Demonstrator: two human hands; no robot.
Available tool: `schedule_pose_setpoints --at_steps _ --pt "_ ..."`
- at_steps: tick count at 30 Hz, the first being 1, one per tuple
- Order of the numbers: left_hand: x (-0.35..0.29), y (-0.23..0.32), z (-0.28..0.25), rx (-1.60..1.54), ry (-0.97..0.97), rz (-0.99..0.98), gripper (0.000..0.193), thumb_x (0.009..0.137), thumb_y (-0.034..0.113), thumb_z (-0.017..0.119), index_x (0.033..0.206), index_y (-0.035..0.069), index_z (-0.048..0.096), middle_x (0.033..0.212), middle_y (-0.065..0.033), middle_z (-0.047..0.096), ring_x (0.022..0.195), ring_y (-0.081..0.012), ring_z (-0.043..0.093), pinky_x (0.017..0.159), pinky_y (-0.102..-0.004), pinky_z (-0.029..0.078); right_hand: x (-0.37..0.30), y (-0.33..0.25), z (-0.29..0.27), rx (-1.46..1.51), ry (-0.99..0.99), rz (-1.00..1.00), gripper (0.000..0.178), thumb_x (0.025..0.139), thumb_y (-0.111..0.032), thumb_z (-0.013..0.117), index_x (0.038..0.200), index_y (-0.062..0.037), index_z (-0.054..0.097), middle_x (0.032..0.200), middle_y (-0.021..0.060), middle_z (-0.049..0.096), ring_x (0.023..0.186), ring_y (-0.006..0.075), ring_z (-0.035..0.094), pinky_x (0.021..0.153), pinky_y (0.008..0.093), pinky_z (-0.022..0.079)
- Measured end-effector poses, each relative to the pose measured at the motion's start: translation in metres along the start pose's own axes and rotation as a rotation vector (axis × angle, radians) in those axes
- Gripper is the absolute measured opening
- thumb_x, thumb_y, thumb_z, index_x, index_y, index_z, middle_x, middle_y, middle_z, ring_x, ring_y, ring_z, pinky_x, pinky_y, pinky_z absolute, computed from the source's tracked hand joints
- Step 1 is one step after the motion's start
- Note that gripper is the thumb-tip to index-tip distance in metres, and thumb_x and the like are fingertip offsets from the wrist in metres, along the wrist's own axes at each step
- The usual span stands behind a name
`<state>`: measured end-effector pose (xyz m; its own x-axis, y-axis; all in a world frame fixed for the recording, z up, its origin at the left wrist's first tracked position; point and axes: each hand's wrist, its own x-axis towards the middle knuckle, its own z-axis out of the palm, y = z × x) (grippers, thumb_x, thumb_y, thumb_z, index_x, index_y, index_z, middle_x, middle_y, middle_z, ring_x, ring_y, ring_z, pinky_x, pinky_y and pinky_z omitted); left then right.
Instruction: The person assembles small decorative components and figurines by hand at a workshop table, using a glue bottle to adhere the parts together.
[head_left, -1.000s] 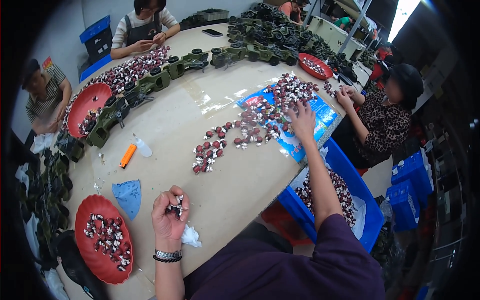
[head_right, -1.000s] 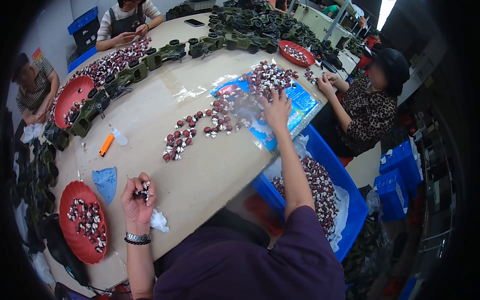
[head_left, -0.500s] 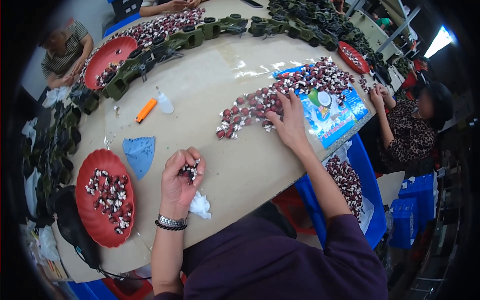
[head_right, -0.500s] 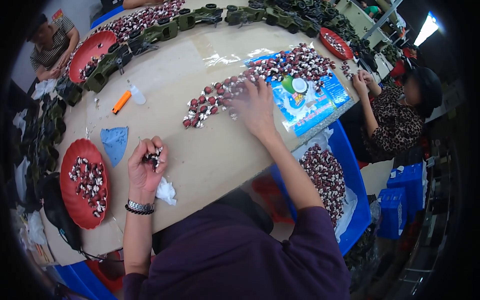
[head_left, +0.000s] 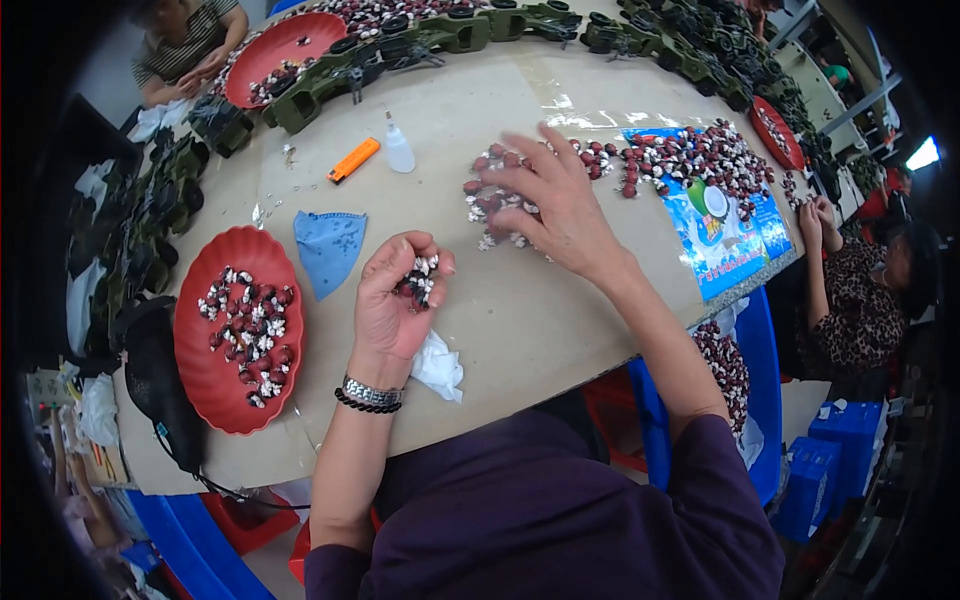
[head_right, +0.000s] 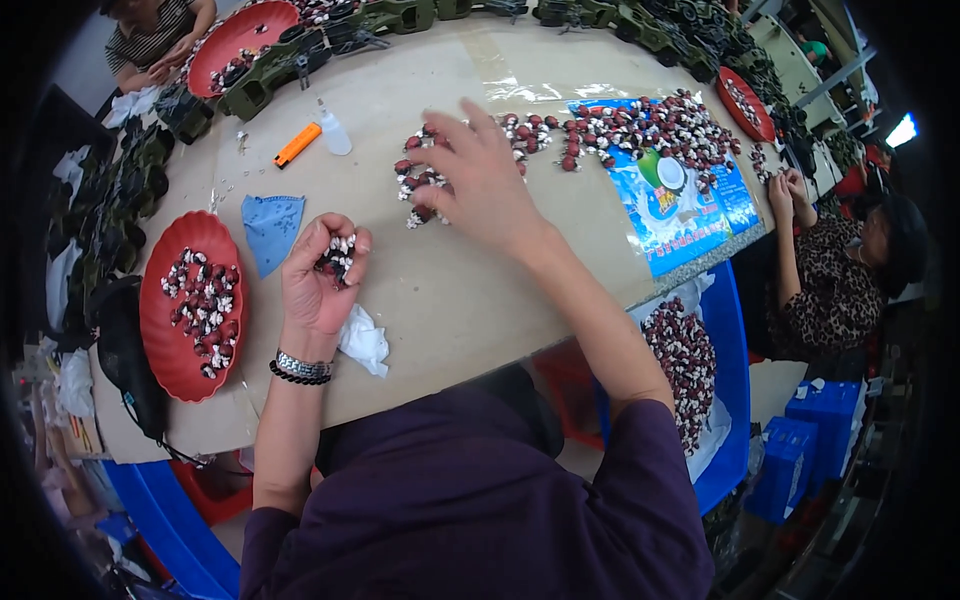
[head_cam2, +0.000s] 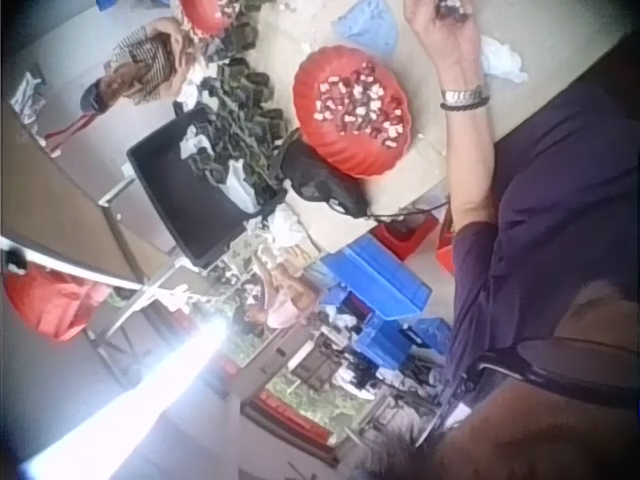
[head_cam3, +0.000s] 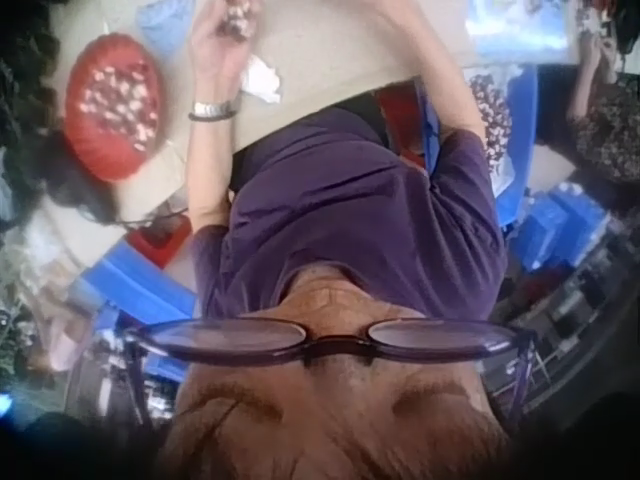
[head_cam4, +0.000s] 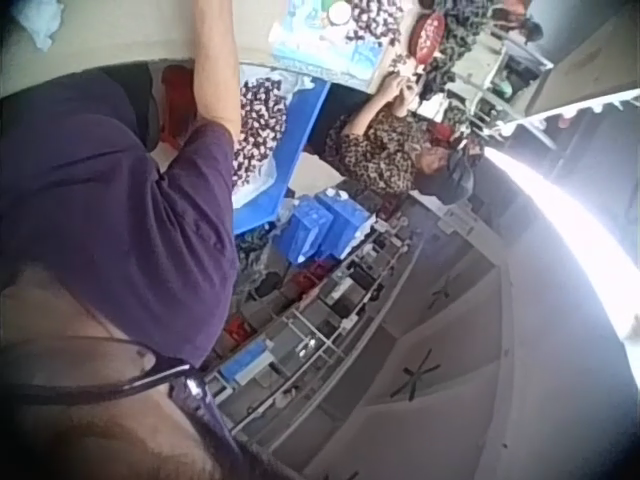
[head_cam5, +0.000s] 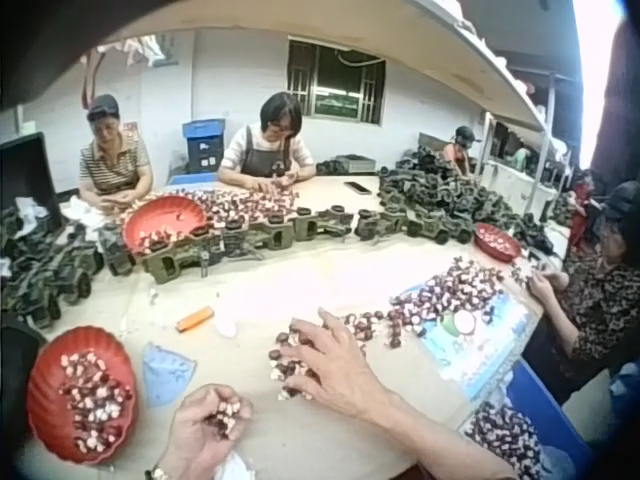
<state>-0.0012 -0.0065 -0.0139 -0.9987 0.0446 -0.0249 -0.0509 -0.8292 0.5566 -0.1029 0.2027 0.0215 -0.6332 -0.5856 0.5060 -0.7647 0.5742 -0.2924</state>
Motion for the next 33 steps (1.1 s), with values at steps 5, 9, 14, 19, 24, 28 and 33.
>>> schedule_pose_setpoints --at_steps 5,9,14,19,24,28,33 --pt "0.004 0.007 0.001 -0.091 0.168 0.069 0.024 0.094 0.019 0.060 0.103 -0.003 0.061 0.081 -0.0075 0.059 0.080 -0.0252 0.060 0.047 -0.0258 0.044 0.001 -0.013 0.009 -0.071 -0.276 -0.195 0.032 0.065 -0.008 0.075 0.095 -0.0108 0.068 0.127 0.0071 0.053 0.127 0.0300 0.041 0.105 0.0444 0.035" --pt "0.004 0.009 -0.007 0.017 0.124 0.064 0.027 0.094 0.024 0.062 0.108 0.001 0.062 0.086 -0.0062 0.060 0.079 -0.0229 0.059 0.047 -0.0250 0.042 0.013 -0.015 0.011 -0.072 -0.191 -0.248 0.026 0.069 -0.003 0.071 0.094 -0.0056 0.065 0.115 0.0062 0.056 0.119 0.0286 0.047 0.098 0.0428 0.039" --pt "0.001 0.006 0.008 0.190 0.161 -0.049 0.035 0.092 0.032 0.066 0.108 0.002 0.062 0.077 -0.0025 0.059 0.064 -0.0124 0.061 0.043 -0.0200 0.041 0.037 -0.043 -0.001 0.409 -0.236 -0.192 0.027 0.075 0.002 0.068 0.101 -0.0037 0.065 0.096 0.0071 0.060 0.094 0.0267 0.054 0.081 0.0374 0.044" --pt "0.001 0.007 0.002 0.060 0.118 -0.161 0.032 0.091 0.033 0.067 0.102 0.004 0.063 0.082 -0.0037 0.061 0.064 -0.0122 0.061 0.041 -0.0194 0.040 0.042 -0.050 0.007 0.464 -0.195 -0.172 0.028 0.075 -0.002 0.070 0.103 -0.0043 0.066 0.093 0.0069 0.062 0.091 0.0259 0.056 0.079 0.0369 0.046" --pt "0.002 0.005 0.005 0.098 0.058 -0.190 0.028 0.093 0.029 0.064 0.105 0.004 0.062 0.087 -0.0042 0.062 0.066 -0.0126 0.060 0.043 -0.0203 0.040 0.029 -0.025 0.028 0.741 -0.088 -0.147 0.024 0.075 -0.004 0.073 0.098 -0.0024 0.068 0.095 0.0051 0.068 0.093 0.0207 0.058 0.083 0.0324 0.046" --pt "0.000 0.004 0.008 0.054 0.087 -0.221 0.028 0.094 0.028 0.063 0.107 0.004 0.062 0.087 -0.0038 0.062 0.067 -0.0125 0.060 0.045 -0.0206 0.041 0.022 -0.029 0.036 0.910 -0.118 -0.032 0.025 0.076 -0.001 0.072 0.101 -0.0019 0.070 0.097 0.0057 0.069 0.094 0.0176 0.058 0.085 0.0313 0.045" --pt "0.001 0.000 0.004 0.037 0.079 -0.240 0.028 0.094 0.029 0.063 0.107 0.004 0.062 0.087 -0.0040 0.063 0.068 -0.0127 0.060 0.045 -0.0206 0.041 0.020 -0.027 0.038 0.948 -0.155 0.032 0.032 0.076 -0.001 0.066 0.108 -0.0054 0.070 0.100 0.0056 0.067 0.085 0.0153 0.061 0.085 0.0305 0.045"
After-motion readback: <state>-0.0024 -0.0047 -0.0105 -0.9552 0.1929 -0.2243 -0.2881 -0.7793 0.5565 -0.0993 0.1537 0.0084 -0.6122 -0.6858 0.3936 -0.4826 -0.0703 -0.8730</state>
